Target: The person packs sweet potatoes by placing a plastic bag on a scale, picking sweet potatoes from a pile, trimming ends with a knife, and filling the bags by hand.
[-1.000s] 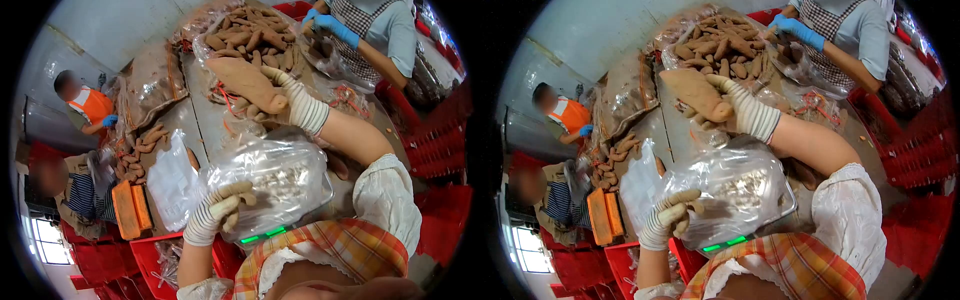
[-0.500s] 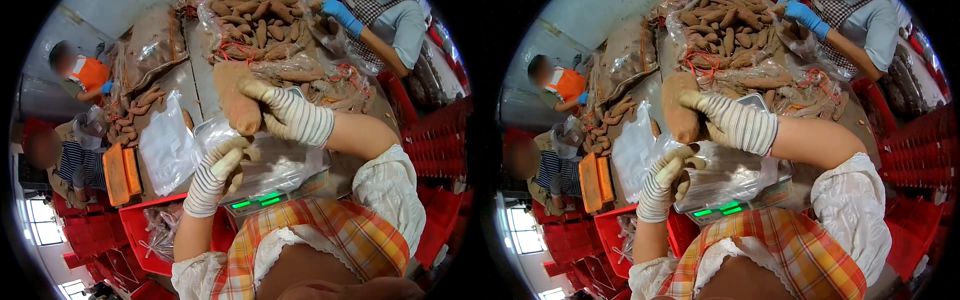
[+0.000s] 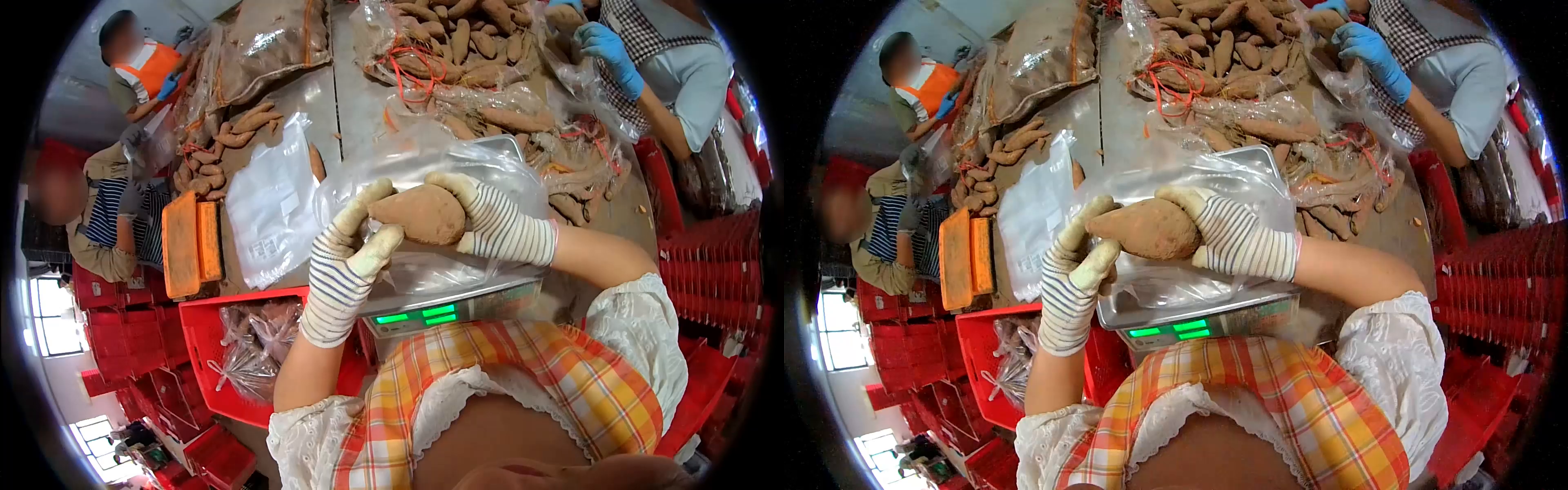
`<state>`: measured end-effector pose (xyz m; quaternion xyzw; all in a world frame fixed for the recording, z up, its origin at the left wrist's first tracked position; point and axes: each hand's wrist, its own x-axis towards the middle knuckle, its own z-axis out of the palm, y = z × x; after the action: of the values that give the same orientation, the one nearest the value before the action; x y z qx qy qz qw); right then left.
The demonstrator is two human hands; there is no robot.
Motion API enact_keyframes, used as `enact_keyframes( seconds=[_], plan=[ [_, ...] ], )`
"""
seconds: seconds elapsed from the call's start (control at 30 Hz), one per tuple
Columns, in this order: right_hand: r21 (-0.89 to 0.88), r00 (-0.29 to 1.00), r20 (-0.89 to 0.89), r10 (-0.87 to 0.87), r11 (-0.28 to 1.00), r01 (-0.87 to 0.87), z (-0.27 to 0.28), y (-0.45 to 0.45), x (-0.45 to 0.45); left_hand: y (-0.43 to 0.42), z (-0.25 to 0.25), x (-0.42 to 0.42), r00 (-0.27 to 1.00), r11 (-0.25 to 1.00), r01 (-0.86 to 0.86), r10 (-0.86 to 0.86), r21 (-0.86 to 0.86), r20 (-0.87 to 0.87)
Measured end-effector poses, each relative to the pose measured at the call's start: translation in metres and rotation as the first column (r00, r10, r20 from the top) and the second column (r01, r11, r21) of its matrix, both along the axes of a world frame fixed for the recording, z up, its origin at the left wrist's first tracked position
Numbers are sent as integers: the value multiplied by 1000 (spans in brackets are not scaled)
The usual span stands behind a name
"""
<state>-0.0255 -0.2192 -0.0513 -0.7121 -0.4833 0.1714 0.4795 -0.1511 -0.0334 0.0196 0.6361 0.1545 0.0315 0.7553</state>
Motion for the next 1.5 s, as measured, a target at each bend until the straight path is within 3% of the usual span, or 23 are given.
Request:
enact_keyframes(
  seconds=[0.13,0.23,0.3,0.4,0.47,0.57,0.63,0.67,0.7,0.8,0.87,0.97,1.03,1.1,1.17,1.23,1.3,1.37,1.4,1.47,1.5],
  plan=[
    [108,903,390,-180,983,149,6,5,-2,2,1,-7,999,999,20,-18,45,-30],
    [5,881,449,-146,987,161,12,2,-5,6,-3,-12,999,1000,23,-23,5,-36],
    [-54,885,451,-116,986,157,12,2,-5,8,2,-15,993,992,-73,82,101,-86],
    [-340,898,434,72,936,89,11,7,-5,21,6,-19,995,994,-81,77,-73,-65],
    [-425,892,428,143,903,59,12,9,-9,26,11,-20,997,990,-52,44,-134,-58],
    [-547,877,402,262,837,0,16,12,-14,30,39,-22,974,978,-207,203,25,100],
    [-696,909,258,327,715,-60,22,14,-14,41,48,-26,945,979,-205,200,-8,258],
    [-594,844,404,354,803,-52,10,10,-10,43,47,-27,941,987,-161,161,-24,299],
    [-595,842,409,353,802,-48,10,7,-9,41,46,-23,939,987,-160,160,-26,305],
    [-642,812,440,383,766,-13,14,16,-7,27,34,-13,992,982,59,-38,180,-117],
    [-651,816,401,415,757,-65,22,22,-2,28,-9,-5,960,959,232,-198,165,-199],
    [-648,845,361,395,758,-77,24,22,-1,19,-51,7,904,898,416,-389,147,-178],
    [-690,858,303,415,717,-103,25,24,2,22,-69,10,872,743,470,-473,477,-123],
    [-679,862,287,418,723,-125,25,26,6,21,-84,10,892,866,438,-452,242,1],
    [-683,876,235,421,713,-159,23,27,10,19,-76,8,905,892,401,-421,208,62],
    [-570,903,192,385,793,-217,22,28,15,18,-58,3,853,813,485,-521,320,29],
    [-597,906,171,386,772,-216,23,31,21,23,-48,-3,687,529,550,-727,647,11],
    [-654,915,122,385,725,-218,23,32,24,23,-47,-8,550,337,628,-830,702,-94],
    [-649,921,104,375,727,-222,21,33,26,24,-51,-11,547,338,633,-832,696,-94],
    [-617,936,38,350,745,-253,16,34,27,22,-60,-19,659,130,431,-721,893,-213],
    [-581,945,-27,325,764,-279,15,32,27,20,-61,-20,646,133,442,-733,887,-212]
  ],
)
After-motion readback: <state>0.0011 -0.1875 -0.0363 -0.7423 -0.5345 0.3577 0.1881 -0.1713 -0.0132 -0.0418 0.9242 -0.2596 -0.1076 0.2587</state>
